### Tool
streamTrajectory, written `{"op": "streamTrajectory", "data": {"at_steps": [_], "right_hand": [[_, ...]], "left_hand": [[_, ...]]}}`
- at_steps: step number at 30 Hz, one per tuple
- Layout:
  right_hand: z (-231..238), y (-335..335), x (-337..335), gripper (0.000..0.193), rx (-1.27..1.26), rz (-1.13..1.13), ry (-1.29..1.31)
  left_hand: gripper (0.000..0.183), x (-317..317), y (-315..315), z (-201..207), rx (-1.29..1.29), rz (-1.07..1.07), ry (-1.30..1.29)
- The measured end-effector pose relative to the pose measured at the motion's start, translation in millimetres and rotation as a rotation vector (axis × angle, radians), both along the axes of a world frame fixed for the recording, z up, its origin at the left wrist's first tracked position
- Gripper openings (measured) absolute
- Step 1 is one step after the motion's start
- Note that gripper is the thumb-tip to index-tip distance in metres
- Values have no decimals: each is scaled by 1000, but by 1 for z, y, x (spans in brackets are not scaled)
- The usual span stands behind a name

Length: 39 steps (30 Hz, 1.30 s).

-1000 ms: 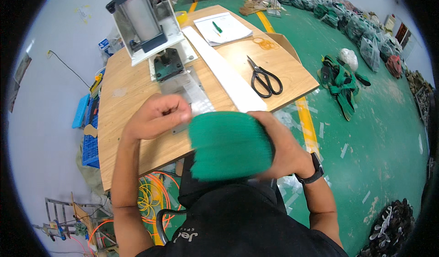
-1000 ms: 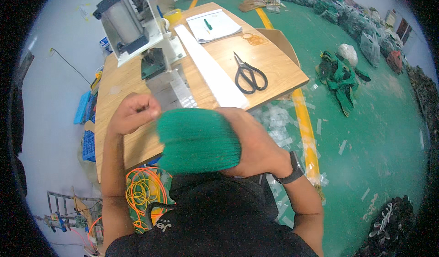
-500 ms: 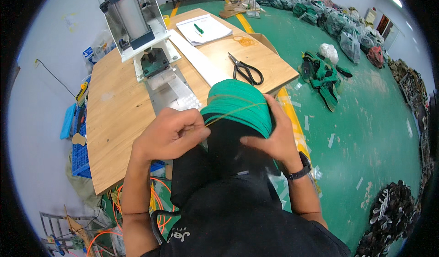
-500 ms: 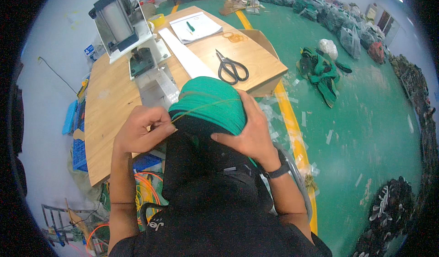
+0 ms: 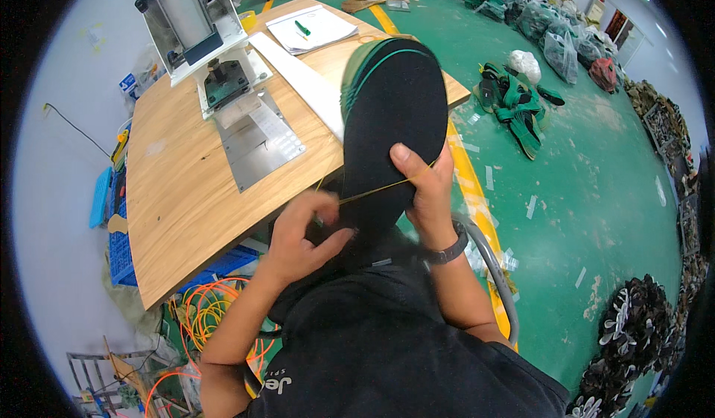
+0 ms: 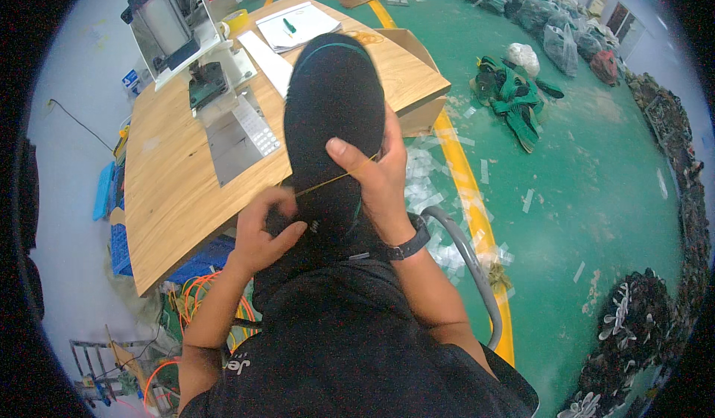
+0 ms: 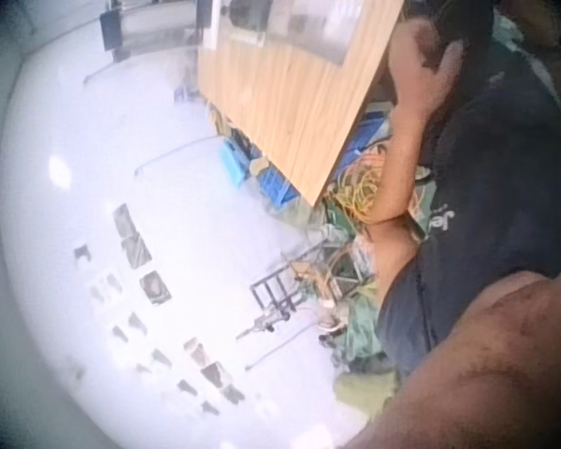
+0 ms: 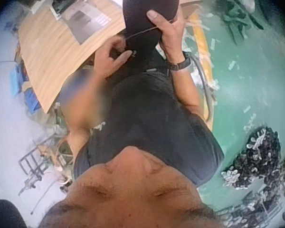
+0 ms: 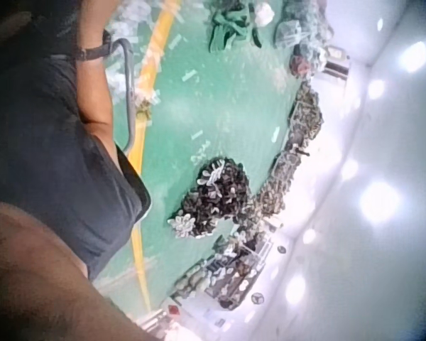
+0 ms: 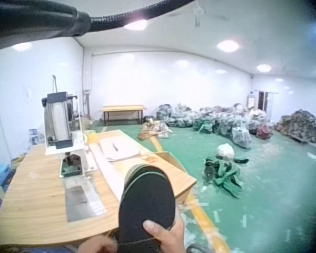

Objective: The person applies labels to a stack of green and black shoe soles using a manual press and cuts the label strip with scissors. They then move to a large pile of soles on the floor, picking through them and stacking specific pairs together.

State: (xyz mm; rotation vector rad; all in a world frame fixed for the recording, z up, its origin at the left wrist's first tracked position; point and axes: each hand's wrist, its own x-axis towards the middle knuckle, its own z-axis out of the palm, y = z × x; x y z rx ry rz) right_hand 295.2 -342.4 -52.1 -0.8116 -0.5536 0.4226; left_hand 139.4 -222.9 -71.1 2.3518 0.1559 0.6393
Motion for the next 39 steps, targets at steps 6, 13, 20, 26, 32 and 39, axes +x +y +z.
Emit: {"op": "streamTrajectory", "data": {"at_steps": [6, 13, 20, 26, 32, 39], "right_hand": [[-13, 5, -4, 53, 6, -108, -41], [-43, -5, 3, 30, -118, -422, -168], [-93, -27, -11, 100, -201, -182, -266], [-88, -32, -8, 72, 25, 192, 382], [-90, -41, -10, 59, 149, 340, 592], [-95, -45, -11, 81, 4, 184, 429]], "left_hand": [[107, 40, -17, -22, -868, -194, -173], [102, 49, -9, -39, -1017, -17, -303], [88, 59, -8, -21, -937, -172, -216], [75, 73, -6, -13, -752, -199, 122], [36, 78, 7, 11, -151, -172, 263], [23, 66, 19, -9, -91, -228, 262]]}}
